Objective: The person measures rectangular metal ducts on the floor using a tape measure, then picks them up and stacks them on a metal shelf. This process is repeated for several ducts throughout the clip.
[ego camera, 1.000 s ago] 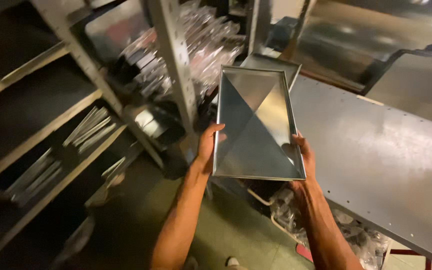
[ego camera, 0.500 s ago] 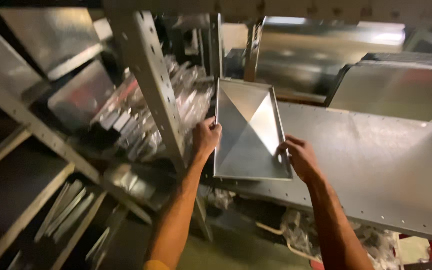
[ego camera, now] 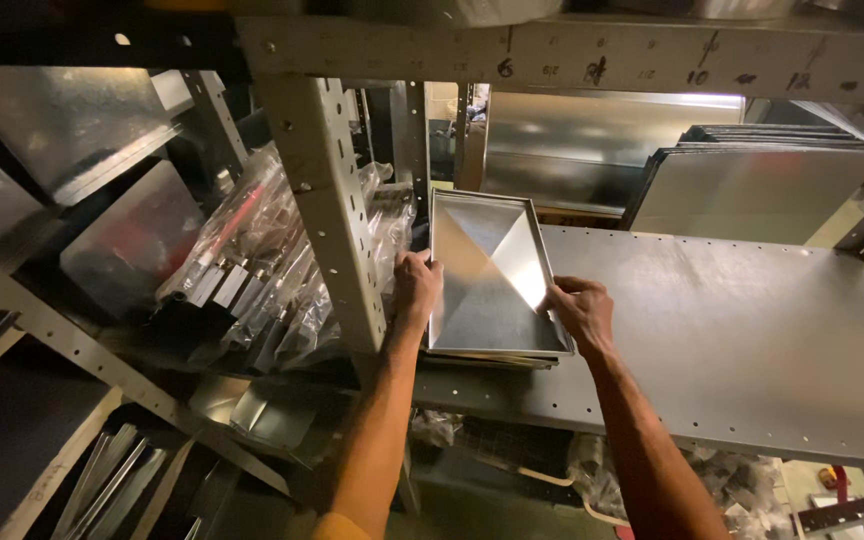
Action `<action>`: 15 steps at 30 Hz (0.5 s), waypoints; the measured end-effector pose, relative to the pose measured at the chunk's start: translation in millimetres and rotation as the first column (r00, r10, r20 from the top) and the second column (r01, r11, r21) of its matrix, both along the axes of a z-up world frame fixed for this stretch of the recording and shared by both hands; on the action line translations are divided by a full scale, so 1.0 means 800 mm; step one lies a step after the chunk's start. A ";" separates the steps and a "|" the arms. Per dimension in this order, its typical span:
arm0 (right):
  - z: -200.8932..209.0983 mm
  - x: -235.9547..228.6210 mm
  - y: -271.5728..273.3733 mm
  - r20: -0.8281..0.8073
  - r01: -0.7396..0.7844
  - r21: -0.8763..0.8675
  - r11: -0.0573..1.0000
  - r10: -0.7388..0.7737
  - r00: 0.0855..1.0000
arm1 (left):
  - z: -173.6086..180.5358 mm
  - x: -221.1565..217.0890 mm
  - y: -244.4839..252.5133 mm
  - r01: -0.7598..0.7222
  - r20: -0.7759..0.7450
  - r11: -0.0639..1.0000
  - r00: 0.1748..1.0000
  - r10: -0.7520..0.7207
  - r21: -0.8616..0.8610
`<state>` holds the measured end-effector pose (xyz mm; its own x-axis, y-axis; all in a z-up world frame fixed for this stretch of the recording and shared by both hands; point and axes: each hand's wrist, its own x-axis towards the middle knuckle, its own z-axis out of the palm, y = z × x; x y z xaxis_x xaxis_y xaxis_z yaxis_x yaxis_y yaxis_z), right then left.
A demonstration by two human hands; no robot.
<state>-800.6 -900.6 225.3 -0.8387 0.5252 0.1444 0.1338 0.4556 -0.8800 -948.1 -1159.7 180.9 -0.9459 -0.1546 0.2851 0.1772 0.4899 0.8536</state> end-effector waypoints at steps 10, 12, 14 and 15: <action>-0.013 -0.011 0.008 -0.023 -0.067 -0.036 0.997 0.066 0.998 | -0.025 -0.046 0.003 0.001 0.075 0.991 0.997 0.009 -0.137; -0.015 -0.016 0.009 0.011 -0.059 -0.033 0.998 0.059 0.998 | -0.020 -0.040 0.006 0.041 -0.012 0.993 0.999 -0.043 -0.114; -0.003 -0.012 -0.001 0.032 -0.043 -0.049 0.998 0.045 0.999 | -0.025 -0.045 0.008 0.048 -0.038 0.995 0.998 -0.052 -0.090; 0.003 -0.010 -0.006 0.049 -0.024 -0.066 0.998 0.027 0.998 | -0.027 -0.048 0.009 0.059 -0.067 0.996 0.996 -0.064 -0.068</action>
